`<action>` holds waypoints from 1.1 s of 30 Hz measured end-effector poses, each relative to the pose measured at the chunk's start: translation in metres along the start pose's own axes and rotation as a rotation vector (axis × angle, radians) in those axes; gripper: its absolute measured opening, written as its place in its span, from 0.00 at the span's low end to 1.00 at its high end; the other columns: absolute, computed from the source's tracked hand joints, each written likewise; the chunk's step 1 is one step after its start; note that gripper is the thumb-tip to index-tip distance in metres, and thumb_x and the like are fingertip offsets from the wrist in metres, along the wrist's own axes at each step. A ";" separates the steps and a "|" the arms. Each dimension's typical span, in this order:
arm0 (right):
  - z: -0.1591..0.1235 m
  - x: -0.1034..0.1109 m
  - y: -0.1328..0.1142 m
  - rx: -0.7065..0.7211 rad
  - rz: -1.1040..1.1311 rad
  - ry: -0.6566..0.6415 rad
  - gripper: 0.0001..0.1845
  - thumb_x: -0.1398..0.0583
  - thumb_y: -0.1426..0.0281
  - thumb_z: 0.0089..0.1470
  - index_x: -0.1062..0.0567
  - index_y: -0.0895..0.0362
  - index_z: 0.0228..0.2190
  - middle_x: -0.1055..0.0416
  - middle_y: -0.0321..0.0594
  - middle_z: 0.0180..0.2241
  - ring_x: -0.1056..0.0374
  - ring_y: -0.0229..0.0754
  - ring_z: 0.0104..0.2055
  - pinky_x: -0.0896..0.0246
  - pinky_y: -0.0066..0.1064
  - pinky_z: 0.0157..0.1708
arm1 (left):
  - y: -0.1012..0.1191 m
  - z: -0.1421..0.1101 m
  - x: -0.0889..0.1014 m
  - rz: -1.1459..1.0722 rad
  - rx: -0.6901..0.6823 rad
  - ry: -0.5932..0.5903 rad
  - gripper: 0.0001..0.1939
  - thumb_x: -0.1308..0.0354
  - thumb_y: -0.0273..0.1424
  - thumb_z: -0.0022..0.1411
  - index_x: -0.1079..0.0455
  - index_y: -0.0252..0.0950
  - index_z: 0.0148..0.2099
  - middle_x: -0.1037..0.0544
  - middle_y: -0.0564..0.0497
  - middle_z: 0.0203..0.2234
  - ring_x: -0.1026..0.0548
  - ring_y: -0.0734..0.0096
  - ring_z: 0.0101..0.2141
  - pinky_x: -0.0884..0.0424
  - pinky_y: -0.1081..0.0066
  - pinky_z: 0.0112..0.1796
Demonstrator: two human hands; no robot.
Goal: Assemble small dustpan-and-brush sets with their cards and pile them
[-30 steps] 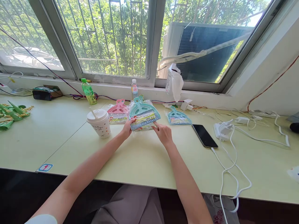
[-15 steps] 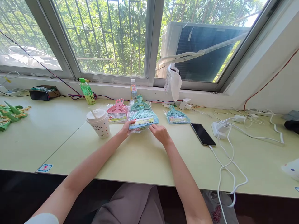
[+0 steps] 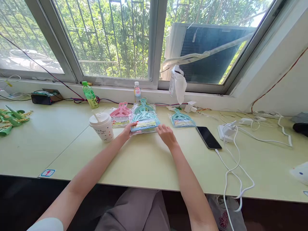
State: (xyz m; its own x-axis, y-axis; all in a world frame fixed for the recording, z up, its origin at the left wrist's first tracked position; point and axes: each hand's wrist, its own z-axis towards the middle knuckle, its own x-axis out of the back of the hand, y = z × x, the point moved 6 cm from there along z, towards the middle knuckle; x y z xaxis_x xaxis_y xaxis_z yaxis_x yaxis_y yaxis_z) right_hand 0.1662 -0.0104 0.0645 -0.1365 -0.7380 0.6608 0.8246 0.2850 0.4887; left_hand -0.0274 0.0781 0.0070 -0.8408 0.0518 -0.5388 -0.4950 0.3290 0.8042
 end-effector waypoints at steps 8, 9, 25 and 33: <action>0.000 0.013 0.013 -0.152 0.288 0.182 0.07 0.48 0.74 0.60 0.30 0.54 0.33 0.27 0.41 0.41 0.36 0.43 0.45 0.54 0.37 0.47 | 0.010 -0.011 -0.001 0.201 0.091 -0.144 0.20 0.44 0.37 0.59 0.35 0.31 0.50 0.22 0.43 0.33 0.21 0.64 0.29 0.25 0.74 0.23; 0.000 0.014 0.014 -0.192 0.355 0.200 0.07 0.48 0.73 0.60 0.31 0.54 0.33 0.26 0.40 0.39 0.35 0.43 0.44 0.53 0.37 0.48 | 0.010 -0.012 -0.002 0.217 0.110 -0.171 0.21 0.43 0.38 0.59 0.34 0.31 0.51 0.21 0.43 0.34 0.21 0.64 0.29 0.24 0.73 0.24; -0.014 -0.005 0.037 -0.737 0.572 0.291 0.16 0.49 0.59 0.62 0.26 0.53 0.34 0.27 0.39 0.29 0.36 0.45 0.36 0.51 0.36 0.40 | 0.003 -0.031 -0.029 0.624 0.000 -0.572 0.23 0.36 0.36 0.55 0.40 0.34 0.49 0.24 0.48 0.35 0.22 0.69 0.27 0.28 0.73 0.26; -0.025 -0.038 0.051 -0.877 0.985 0.337 0.14 0.48 0.57 0.58 0.33 0.53 0.41 0.36 0.47 0.46 0.41 0.48 0.54 0.43 0.44 0.49 | 0.003 -0.052 -0.056 0.697 -0.141 -0.535 0.41 0.38 0.38 0.56 0.57 0.41 0.64 0.24 0.50 0.33 0.25 0.75 0.22 0.37 0.77 0.21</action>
State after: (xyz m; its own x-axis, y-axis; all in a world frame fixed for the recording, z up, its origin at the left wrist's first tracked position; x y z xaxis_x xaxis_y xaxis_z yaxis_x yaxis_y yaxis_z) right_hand 0.2267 0.0166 0.0503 0.7416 -0.6046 0.2908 0.5938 0.3898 -0.7038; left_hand 0.0065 0.0270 0.0529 -0.7634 0.6423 0.0683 0.0391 -0.0596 0.9975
